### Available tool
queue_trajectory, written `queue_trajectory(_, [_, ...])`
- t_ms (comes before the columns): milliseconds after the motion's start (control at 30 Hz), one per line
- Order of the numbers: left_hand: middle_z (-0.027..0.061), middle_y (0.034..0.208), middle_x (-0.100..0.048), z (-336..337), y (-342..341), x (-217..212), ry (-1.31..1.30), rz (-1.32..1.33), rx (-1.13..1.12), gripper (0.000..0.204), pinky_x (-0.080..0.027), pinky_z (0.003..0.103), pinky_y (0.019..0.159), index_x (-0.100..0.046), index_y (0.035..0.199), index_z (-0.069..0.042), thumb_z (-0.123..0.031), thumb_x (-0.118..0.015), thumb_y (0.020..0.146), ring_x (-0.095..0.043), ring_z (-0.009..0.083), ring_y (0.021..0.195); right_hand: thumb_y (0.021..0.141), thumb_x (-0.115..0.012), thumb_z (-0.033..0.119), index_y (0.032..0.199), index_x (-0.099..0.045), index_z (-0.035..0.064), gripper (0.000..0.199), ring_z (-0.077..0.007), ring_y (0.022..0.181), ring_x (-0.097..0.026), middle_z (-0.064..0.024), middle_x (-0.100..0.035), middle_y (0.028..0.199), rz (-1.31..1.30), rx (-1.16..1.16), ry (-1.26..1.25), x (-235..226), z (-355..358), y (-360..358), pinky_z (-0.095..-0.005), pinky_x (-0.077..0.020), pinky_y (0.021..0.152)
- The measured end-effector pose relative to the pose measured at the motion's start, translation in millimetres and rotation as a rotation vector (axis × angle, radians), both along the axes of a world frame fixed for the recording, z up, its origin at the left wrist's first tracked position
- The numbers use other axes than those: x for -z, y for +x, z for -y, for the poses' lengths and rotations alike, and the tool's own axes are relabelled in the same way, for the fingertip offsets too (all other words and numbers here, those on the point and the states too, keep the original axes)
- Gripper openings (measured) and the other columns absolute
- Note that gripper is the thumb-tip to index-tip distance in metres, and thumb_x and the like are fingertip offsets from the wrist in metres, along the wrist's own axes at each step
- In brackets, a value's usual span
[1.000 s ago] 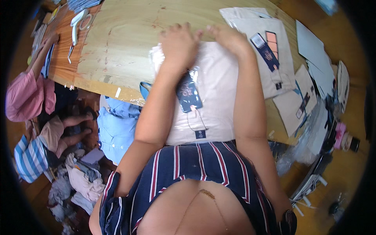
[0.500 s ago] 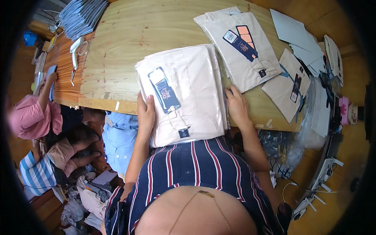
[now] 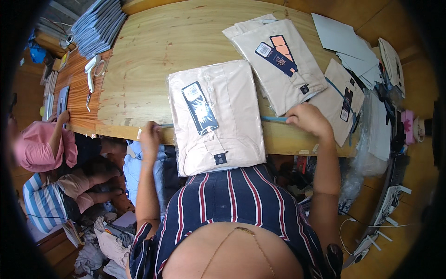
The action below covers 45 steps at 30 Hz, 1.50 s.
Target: The person packages folded garments into plastic bags, organizes them into stacks, and ties them together using blue ribbon; the person also sorts through a stack of white packing sheets.
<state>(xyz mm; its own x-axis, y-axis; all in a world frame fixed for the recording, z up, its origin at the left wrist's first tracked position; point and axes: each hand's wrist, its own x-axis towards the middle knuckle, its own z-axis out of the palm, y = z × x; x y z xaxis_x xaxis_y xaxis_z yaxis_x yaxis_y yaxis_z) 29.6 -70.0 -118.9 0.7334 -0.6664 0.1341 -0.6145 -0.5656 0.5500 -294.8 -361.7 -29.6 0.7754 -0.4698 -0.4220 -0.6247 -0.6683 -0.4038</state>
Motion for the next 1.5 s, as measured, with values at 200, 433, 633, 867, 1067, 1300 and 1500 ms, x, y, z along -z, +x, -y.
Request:
queue_trajectory(200, [0.0168, 0.070, -0.056, 9.7, 72.4, -87.0, 0.143, 0.508, 0.147, 0.012, -0.042, 0.039, 0.057, -0.054, 0.080, -0.004, -0.002, -0.044, 0.074, -0.055, 0.0318, 0.068, 0.067, -0.057, 0.019, 0.072, -0.062, 0.0059, 0.015, -0.0277, 0.068, -0.056, -0.0132, -0.058, 0.068, 0.125, -0.007, -0.183, 15.3, 19.9, 31.2, -0.0350, -0.0422, 0.060])
queue_trajectory(433, [0.0165, 0.076, -0.058, 19.3, 123.6, -133.4, 0.466, 0.532, -0.090, 0.018, -0.044, 0.037, 0.062, -0.054, 0.076, -0.005, -0.019, -0.043, 0.079, -0.057, 0.0281, 0.075, 0.067, -0.057, 0.020, 0.071, -0.062, 0.0063, 0.015, -0.0283, 0.068, -0.056, -0.0142, -0.057, 0.065, 0.136, -0.038, -0.296, 32.7, 2.7, 47.3, -0.0377, -0.0418, 0.060])
queue_trajectory(633, [0.0117, 0.084, -0.054, 11.6, 90.7, -164.8, -0.736, -1.390, 0.437, 0.023, -0.031, 0.041, 0.089, -0.039, 0.057, -0.009, -0.016, -0.042, 0.079, -0.047, 0.0272, 0.093, 0.068, -0.056, 0.019, 0.071, -0.062, 0.0074, 0.013, -0.0280, 0.067, -0.056, -0.0125, -0.057, 0.066, 0.039, 0.161, -0.171, 12.2, 10.0, -16.0, -0.0361, -0.0416, 0.062])
queue_trajectory(867, [0.0034, 0.091, -0.037, 101.9, -1.8, -158.5, -0.866, -1.072, 0.820, 0.063, -0.031, 0.020, 0.067, -0.028, 0.121, 0.006, -0.007, -0.056, 0.065, -0.036, 0.0107, 0.077, 0.074, -0.053, 0.020, 0.074, -0.058, 0.0033, 0.018, -0.0269, 0.065, -0.056, -0.0147, -0.057, 0.070, 0.605, 0.523, 0.073, 22.5, 10.0, -8.5, -0.0313, -0.0432, 0.059])
queue_trajectory(1067, [0.0020, 0.082, -0.035, 136.1, -42.8, -205.9, -0.825, -0.937, 1.081, 0.051, -0.029, 0.022, 0.060, -0.035, 0.115, 0.005, -0.003, -0.053, 0.067, -0.032, 0.0113, 0.069, 0.080, -0.046, 0.022, 0.086, -0.049, 0.0035, 0.019, -0.0322, 0.064, -0.053, -0.0187, -0.054, 0.075, 0.682, 0.508, 0.299, 80.1, -49.9, 49.2, -0.0344, -0.0416, 0.060])
queue_trajectory(1300, [0.0127, 0.080, -0.047, 200.6, -153.5, -84.5, -0.077, -0.559, 1.137, 0.031, -0.041, 0.031, 0.068, -0.049, 0.100, -0.002, 0.000, -0.054, 0.069, -0.050, 0.0233, 0.076, 0.077, -0.047, 0.017, 0.088, -0.050, 0.0019, 0.019, -0.0363, 0.079, -0.052, -0.0188, -0.055, 0.078, 0.800, 0.497, 0.299, 85.9, -60.4, 39.5, -0.0388, -0.0412, 0.066])
queue_trajectory(1500, [0.0140, 0.076, -0.052, 203.8, -154.0, -43.2, 0.025, -0.009, 1.238, 0.017, -0.043, 0.033, 0.061, -0.055, 0.083, -0.001, -0.002, -0.057, 0.066, -0.053, 0.0279, 0.070, 0.074, -0.052, 0.011, 0.071, -0.057, 0.0017, 0.011, -0.0167, 0.058, -0.054, -0.0092, -0.057, 0.071, 0.828, 0.551, 0.284, 54.3, -39.7, -2.7, -0.0278, -0.0420, 0.056])
